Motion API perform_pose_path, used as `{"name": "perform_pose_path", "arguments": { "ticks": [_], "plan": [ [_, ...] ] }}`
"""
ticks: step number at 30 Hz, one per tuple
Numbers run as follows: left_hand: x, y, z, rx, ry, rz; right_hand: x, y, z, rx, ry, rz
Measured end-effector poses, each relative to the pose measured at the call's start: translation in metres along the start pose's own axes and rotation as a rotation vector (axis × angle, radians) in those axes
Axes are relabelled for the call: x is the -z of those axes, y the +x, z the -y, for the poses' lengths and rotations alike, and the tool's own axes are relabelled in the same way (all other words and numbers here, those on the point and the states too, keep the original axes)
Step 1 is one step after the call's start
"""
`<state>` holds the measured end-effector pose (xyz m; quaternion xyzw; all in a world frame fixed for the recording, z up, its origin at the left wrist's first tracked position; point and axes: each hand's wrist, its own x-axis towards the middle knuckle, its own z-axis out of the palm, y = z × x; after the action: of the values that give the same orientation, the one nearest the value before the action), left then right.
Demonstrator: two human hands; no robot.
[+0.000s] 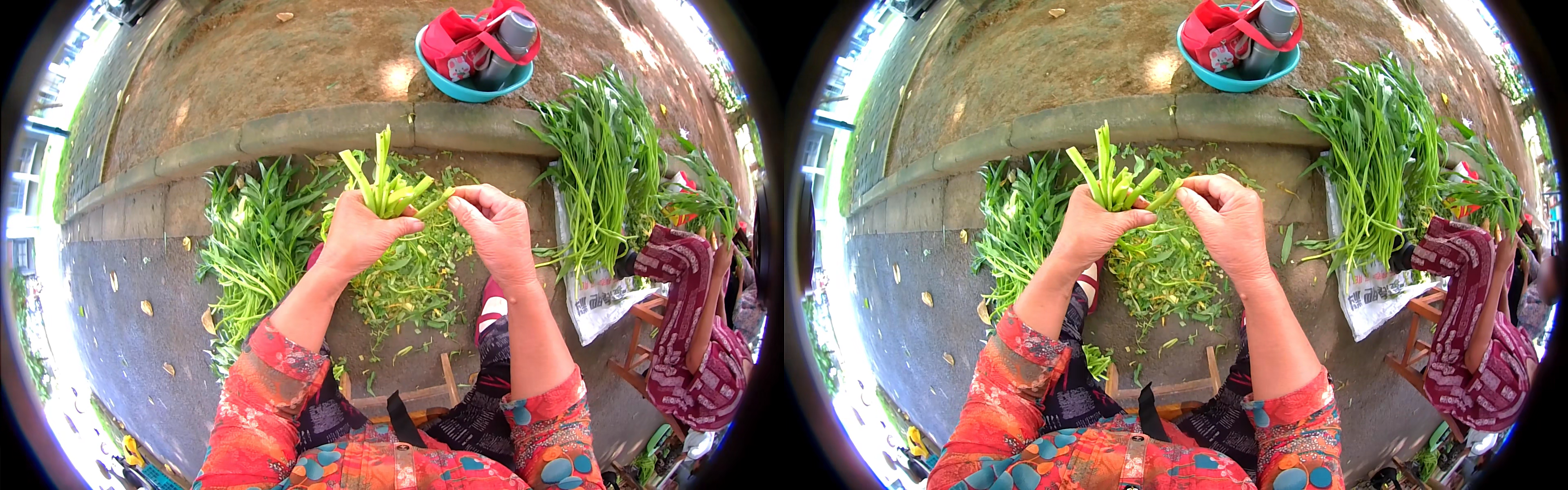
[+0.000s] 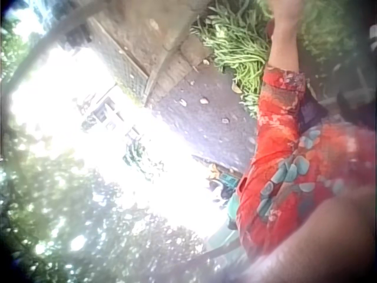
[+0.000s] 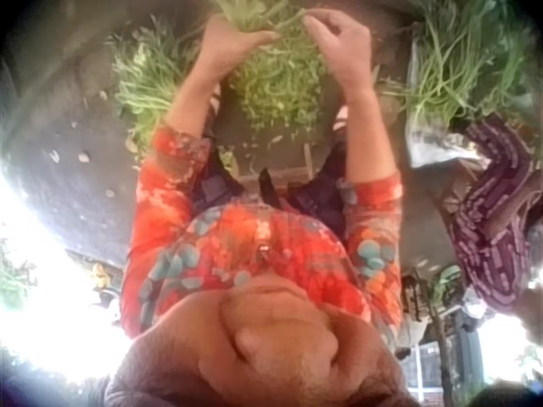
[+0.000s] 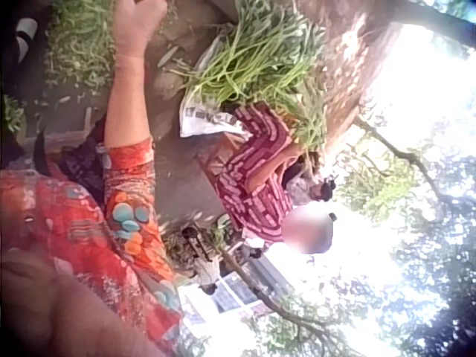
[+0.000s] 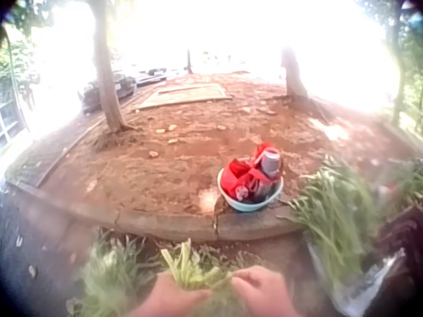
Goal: The person strips the leaves and outer layers from green vegetable stems by hand, separating the edible parts into bundles and discarding waste into a pile on the ground.
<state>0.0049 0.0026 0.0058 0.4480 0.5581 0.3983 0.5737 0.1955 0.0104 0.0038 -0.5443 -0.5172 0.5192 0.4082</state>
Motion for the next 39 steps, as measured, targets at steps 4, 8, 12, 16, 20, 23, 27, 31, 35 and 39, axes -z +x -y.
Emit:
{"name": "perform_pose_path", "arguments": {
  "ticks": [4, 8, 12, 16, 20, 23, 27, 31, 35, 39],
  "plan": [
    [-0.001, -0.001, 0.002, 0.008, 0.069, 0.016, -0.001, 0.001, -0.004, 0.030, -0.057, -0.020],
    [-0.005, 0.001, 0.003, -0.012, 0.079, 0.014, -0.001, -0.001, -0.003, 0.071, -0.108, -0.065],
    [-0.006, -0.003, -0.001, -0.007, 0.138, 0.013, -0.002, -0.002, -0.004, 0.064, -0.127, -0.076],
    [-0.006, -0.004, -0.002, -0.033, 0.197, 0.031, -0.001, -0.001, 0.000, 0.109, -0.229, -0.091],
    [-0.004, -0.004, 0.000, -0.029, 0.232, 0.043, -0.002, -0.001, 0.000, 0.144, -0.289, -0.074],
    [-0.005, -0.004, 0.001, -0.014, 0.252, 0.052, 0.000, -0.001, 0.002, 0.234, -0.399, -0.097],
    [0.001, -0.002, 0.002, 0.028, 0.210, 0.038, 0.007, 0.003, 0.002, 0.340, -0.426, -0.191],
    [0.009, -0.001, -0.002, 0.035, 0.185, 0.041, 0.016, 0.004, 0.002, 0.270, -0.370, -0.243],
    [0.010, -0.003, -0.005, 0.015, 0.174, 0.055, 0.028, 0.002, 0.003, 0.138, -0.428, -0.139],
    [0.010, -0.002, -0.001, 0.008, 0.194, 0.072, 0.022, 0.004, 0.001, 0.341, -0.355, -0.161]
  ]
}}
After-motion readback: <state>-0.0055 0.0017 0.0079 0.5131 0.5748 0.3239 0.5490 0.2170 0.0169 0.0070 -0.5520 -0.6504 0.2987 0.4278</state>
